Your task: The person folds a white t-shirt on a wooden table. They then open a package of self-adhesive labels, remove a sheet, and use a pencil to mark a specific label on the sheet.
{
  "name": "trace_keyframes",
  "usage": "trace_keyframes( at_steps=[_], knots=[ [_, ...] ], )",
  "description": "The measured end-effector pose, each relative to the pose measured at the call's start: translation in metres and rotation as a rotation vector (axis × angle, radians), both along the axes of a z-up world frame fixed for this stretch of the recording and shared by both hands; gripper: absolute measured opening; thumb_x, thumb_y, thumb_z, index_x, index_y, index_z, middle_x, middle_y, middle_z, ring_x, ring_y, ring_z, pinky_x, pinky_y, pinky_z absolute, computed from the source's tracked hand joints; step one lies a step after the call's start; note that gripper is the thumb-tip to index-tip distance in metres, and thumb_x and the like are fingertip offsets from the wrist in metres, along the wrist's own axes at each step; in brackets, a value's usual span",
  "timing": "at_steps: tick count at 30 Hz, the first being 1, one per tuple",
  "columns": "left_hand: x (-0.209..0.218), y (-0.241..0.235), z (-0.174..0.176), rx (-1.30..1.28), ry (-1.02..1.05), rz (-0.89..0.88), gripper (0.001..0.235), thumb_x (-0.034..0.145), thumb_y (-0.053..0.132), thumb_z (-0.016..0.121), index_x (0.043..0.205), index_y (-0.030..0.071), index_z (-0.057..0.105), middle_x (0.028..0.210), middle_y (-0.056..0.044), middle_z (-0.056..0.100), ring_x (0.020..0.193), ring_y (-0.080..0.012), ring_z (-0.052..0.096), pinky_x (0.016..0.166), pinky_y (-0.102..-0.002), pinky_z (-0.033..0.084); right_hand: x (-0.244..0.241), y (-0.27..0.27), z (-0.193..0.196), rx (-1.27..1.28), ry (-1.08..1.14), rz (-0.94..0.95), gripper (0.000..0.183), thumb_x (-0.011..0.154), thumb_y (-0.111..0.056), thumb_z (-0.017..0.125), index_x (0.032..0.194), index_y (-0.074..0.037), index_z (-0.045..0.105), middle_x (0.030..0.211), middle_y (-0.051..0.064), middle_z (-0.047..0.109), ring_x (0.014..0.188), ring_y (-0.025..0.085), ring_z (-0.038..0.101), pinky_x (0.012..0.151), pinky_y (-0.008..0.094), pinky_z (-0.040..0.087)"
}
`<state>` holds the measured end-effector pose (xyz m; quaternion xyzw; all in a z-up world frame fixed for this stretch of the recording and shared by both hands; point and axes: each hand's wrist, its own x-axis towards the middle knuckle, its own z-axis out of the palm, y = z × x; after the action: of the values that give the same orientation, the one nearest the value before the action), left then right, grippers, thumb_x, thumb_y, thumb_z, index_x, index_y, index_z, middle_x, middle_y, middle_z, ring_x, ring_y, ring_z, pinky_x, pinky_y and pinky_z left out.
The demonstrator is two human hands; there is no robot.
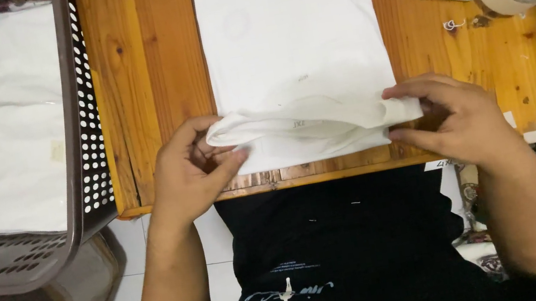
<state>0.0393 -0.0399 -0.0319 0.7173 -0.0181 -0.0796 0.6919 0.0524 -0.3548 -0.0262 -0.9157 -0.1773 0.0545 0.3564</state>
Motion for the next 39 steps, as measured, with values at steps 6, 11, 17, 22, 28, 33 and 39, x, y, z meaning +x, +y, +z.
trace_keyframes(
  at_steps=[6, 11, 17, 22, 28, 33, 39],
  knots=[
    [0.005, -0.003, -0.010, 0.359, -0.198, 0.174, 0.011, 0.075, 0.008, 0.066, 0.086, 0.009, 0.064, 0.065, 0.004, 0.058, 0.053, -0.0030, 0.043, 0.049, -0.016, 0.036, 0.007, 0.005, -0.007, -0.089, 0.004, -0.006, 0.041, 0.065, -0.011, 0.072, 0.104, -0.012, 0.062, 0.095, 0.006, 0.060, 0.084, 0.017, 0.056, 0.064, 0.026, 0.043],
    [0.005, -0.008, -0.005, 0.494, -0.179, -0.003, 0.015, 0.080, 0.014, 0.049, 0.095, 0.012, 0.053, 0.078, 0.003, 0.059, 0.055, -0.0087, 0.047, 0.052, -0.022, 0.036, 0.021, 0.002, -0.015, 0.100, -0.151, 0.115, 0.023, 0.070, -0.001, 0.064, 0.092, -0.006, 0.061, 0.089, 0.007, 0.059, 0.085, 0.022, 0.052, 0.075, 0.032, 0.040],
    [0.015, -0.023, 0.013, 0.421, -0.290, -0.179, 0.045, 0.062, 0.010, 0.061, 0.103, 0.004, 0.045, 0.091, -0.013, 0.056, 0.077, -0.0281, 0.052, 0.067, -0.038, 0.040, 0.032, 0.025, -0.005, 0.194, -0.006, -0.157, 0.020, 0.076, -0.002, 0.063, 0.095, -0.009, 0.060, 0.089, 0.008, 0.058, 0.083, 0.020, 0.056, 0.076, 0.030, 0.042],
    [0.029, -0.030, -0.010, 0.633, -0.401, -0.114, 0.032, 0.068, 0.013, 0.063, 0.099, 0.009, 0.059, 0.085, -0.012, 0.060, 0.081, -0.0354, 0.058, 0.071, -0.042, 0.046, 0.050, 0.036, 0.001, 0.197, -0.009, -0.317, 0.023, 0.073, -0.003, 0.066, 0.094, -0.014, 0.063, 0.075, 0.009, 0.058, 0.072, 0.022, 0.057, 0.065, 0.030, 0.042],
    [0.052, -0.029, 0.032, 0.653, -0.310, -0.103, 0.010, 0.074, 0.020, 0.055, 0.073, 0.011, 0.058, 0.069, -0.001, 0.057, 0.059, -0.0189, 0.055, 0.048, -0.031, 0.036, 0.071, 0.042, 0.022, 0.355, -0.079, -0.265, 0.036, 0.074, -0.003, 0.063, 0.107, -0.007, 0.048, 0.104, 0.007, 0.051, 0.089, 0.016, 0.050, 0.072, 0.024, 0.040],
    [0.075, -0.033, 0.062, 0.530, 0.236, -0.074, 0.019, 0.080, 0.027, 0.054, 0.067, 0.013, 0.054, 0.054, 0.001, 0.055, 0.047, -0.0091, 0.060, 0.051, -0.022, 0.042, 0.071, 0.042, 0.035, 0.665, 0.090, -0.075, 0.080, 0.051, -0.014, 0.071, 0.120, -0.009, 0.031, 0.121, 0.013, 0.037, 0.112, 0.025, 0.041, 0.085, 0.031, 0.044],
    [0.093, -0.038, 0.065, 0.404, 0.395, -0.021, 0.019, 0.076, 0.026, 0.056, 0.091, 0.016, 0.062, 0.054, -0.005, 0.061, 0.050, -0.0084, 0.059, 0.049, -0.021, 0.037, 0.073, 0.037, 0.022, 0.143, 0.045, -0.221, 0.097, 0.062, -0.017, 0.074, 0.136, -0.013, 0.011, 0.141, 0.012, 0.026, 0.125, 0.029, 0.030, 0.099, 0.036, 0.025]
  ],
)
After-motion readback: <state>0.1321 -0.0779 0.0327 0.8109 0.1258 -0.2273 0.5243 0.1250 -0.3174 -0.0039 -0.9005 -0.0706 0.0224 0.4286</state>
